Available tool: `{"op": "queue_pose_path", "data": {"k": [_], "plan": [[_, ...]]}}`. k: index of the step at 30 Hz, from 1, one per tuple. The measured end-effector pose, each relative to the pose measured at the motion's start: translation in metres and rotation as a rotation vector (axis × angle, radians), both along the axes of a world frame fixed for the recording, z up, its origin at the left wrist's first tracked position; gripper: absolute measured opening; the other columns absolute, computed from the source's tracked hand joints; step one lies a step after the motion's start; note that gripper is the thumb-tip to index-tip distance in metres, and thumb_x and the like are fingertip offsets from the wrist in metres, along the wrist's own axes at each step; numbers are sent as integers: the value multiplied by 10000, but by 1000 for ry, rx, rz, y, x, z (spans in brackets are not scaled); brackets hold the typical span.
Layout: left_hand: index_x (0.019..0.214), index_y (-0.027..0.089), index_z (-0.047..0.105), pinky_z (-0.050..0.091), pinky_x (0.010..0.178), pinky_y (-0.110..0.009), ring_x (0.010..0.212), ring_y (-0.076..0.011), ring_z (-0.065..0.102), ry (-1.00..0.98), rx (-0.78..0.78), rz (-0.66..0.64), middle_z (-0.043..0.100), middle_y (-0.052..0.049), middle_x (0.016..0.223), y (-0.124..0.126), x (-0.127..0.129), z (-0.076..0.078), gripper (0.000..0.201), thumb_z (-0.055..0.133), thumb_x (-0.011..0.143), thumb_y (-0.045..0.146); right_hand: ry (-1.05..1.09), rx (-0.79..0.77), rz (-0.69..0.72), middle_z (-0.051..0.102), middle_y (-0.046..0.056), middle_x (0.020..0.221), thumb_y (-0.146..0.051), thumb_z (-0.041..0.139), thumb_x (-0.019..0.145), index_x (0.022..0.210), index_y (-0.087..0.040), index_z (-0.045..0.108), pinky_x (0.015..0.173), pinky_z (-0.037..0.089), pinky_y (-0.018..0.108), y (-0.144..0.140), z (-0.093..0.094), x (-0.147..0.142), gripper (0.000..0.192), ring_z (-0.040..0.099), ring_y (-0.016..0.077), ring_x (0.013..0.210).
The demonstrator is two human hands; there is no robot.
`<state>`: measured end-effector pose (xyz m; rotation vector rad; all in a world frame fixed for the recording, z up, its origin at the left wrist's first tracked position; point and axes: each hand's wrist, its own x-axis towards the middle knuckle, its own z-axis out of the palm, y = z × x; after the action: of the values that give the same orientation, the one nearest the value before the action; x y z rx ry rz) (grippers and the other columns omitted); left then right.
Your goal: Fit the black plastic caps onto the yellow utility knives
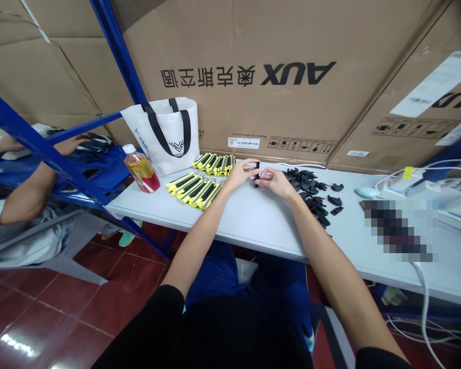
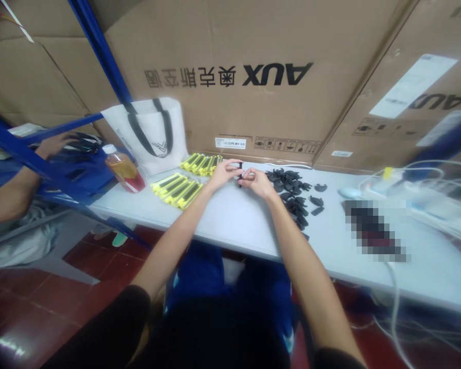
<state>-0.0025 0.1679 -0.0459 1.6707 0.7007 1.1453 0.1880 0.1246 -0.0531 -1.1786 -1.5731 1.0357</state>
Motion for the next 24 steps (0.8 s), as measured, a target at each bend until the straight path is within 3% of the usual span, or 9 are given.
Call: {"op": "queue_pose_path", "data": {"k": [8, 24], "plan": [[1314, 131, 702, 607, 820, -308, 949, -243, 777, 12, -55, 3, 821, -120, 1027, 1, 0, -4, 562, 863, 826, 357, 4, 6, 23, 799, 27, 798, -435, 942, 567, 772, -267, 560, 878, 569, 431, 1, -1, 1, 465, 762, 263, 819], [1361, 131, 688, 601, 807, -292, 857, -207, 769, 32, 4, 95, 818, -123, 1033, 20, 13, -23, 516, 825, 889, 289, -64, 55, -13, 721, -16, 692, -447, 870, 615, 771, -252, 529, 674, 474, 302, 8, -8, 1, 423, 640, 181, 639]]}}
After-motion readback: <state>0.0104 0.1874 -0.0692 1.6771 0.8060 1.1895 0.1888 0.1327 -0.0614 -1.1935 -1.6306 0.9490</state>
